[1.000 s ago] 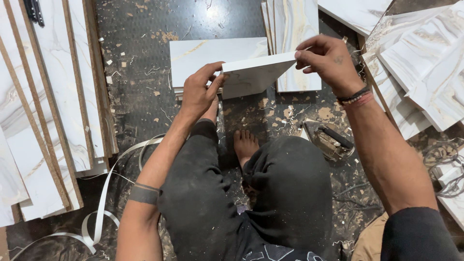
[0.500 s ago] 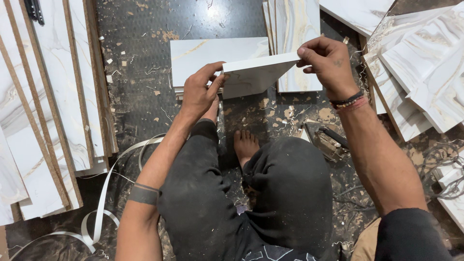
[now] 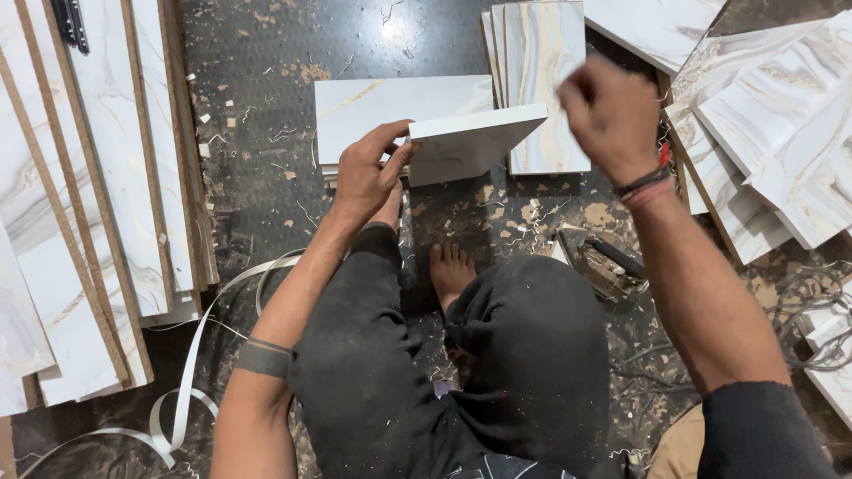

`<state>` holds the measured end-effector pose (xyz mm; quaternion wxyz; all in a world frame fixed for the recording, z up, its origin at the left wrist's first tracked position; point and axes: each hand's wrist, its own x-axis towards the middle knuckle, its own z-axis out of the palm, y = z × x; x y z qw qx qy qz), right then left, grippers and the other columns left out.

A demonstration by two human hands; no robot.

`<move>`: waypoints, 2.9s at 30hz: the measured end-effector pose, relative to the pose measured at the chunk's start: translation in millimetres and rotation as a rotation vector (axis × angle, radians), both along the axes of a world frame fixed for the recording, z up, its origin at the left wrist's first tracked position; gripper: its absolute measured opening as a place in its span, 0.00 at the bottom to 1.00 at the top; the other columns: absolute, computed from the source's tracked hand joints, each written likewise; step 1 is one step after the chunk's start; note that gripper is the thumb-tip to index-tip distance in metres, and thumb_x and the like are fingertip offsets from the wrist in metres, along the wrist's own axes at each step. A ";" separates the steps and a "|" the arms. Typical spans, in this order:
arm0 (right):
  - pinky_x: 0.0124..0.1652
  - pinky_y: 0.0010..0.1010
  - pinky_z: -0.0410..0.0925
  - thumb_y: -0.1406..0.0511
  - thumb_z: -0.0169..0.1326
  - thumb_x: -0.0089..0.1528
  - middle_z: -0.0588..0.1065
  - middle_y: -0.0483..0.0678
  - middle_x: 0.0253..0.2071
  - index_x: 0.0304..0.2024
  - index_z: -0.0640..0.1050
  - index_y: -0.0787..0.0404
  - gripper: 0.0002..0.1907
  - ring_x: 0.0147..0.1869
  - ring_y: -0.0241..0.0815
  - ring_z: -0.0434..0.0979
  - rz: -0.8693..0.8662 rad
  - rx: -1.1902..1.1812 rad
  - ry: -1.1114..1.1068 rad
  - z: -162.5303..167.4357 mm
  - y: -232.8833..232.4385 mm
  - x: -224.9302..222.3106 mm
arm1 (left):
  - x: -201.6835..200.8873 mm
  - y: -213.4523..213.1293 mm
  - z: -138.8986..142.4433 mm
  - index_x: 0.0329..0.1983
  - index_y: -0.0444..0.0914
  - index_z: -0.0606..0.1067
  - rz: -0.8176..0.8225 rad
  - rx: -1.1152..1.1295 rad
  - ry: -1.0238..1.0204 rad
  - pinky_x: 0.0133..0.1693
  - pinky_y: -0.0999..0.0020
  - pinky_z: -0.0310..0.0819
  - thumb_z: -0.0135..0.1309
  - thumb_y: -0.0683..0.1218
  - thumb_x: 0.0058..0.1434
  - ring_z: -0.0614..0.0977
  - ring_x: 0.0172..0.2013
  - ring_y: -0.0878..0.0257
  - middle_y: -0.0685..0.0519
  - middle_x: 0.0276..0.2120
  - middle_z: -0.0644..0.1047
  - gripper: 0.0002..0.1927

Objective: The person sits on the floor and uses a hand-held edge banding iron to press white edge banding tape onto the edges of marble-patterned PVC panels, running the iron along the tape to adhere it, then presses and trims the banding by hand and stacks finished panels.

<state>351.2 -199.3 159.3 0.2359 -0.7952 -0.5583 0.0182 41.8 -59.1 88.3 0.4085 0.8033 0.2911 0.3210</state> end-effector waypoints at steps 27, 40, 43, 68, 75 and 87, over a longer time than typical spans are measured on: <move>0.62 0.75 0.49 0.37 0.32 0.71 0.76 0.57 0.59 0.67 0.70 0.50 0.36 0.67 0.64 0.68 0.426 -0.277 -0.172 -17.8 130.2 -115.7 | 1.3 15.5 -33.1 0.50 0.35 0.79 0.037 -0.021 -0.106 0.38 0.62 0.78 0.61 0.45 0.64 0.86 0.36 0.54 0.45 0.39 0.83 0.13; 0.53 0.45 0.69 0.45 0.43 0.74 0.80 0.54 0.49 0.52 0.81 0.59 0.28 0.53 0.55 0.80 0.402 -0.199 0.075 12.2 76.9 -48.7 | -7.6 7.5 -14.3 0.57 0.36 0.76 -0.013 0.259 0.025 0.48 0.57 0.75 0.59 0.45 0.68 0.80 0.48 0.49 0.46 0.45 0.81 0.16; 0.43 0.48 0.69 0.44 0.65 0.53 0.80 0.57 0.43 0.54 0.78 0.66 0.39 0.46 0.59 0.79 0.657 -0.127 -0.055 17.9 67.1 -85.0 | -11.4 8.2 -24.8 0.60 0.35 0.73 -0.076 0.306 0.089 0.50 0.52 0.73 0.56 0.44 0.66 0.79 0.50 0.45 0.43 0.46 0.80 0.20; 0.42 0.31 0.72 0.68 0.71 0.58 0.80 0.48 0.38 0.44 0.79 0.61 0.16 0.43 0.38 0.80 -0.018 -0.239 0.324 -100.3 -78.3 99.3 | -31.4 33.9 -52.2 0.40 0.33 0.82 -0.222 -0.452 0.262 0.35 0.71 0.73 0.61 0.50 0.64 0.78 0.30 0.71 0.56 0.28 0.81 0.13; 0.42 0.30 0.72 0.67 0.71 0.59 0.80 0.46 0.40 0.45 0.79 0.61 0.15 0.44 0.35 0.80 -0.054 -0.162 0.380 -91.0 -79.8 60.3 | -68.1 52.2 -45.6 0.43 0.35 0.83 -0.194 -0.572 0.263 0.36 0.69 0.73 0.60 0.49 0.65 0.77 0.32 0.70 0.55 0.30 0.81 0.12; 0.52 0.48 0.66 0.65 0.67 0.58 0.80 0.50 0.45 0.45 0.80 0.57 0.14 0.53 0.55 0.77 0.032 -0.301 -0.069 -149.3 -74.8 33.4 | -51.9 53.1 -61.5 0.43 0.44 0.85 -0.069 -0.098 0.451 0.39 0.61 0.76 0.62 0.55 0.61 0.84 0.37 0.55 0.49 0.35 0.84 0.13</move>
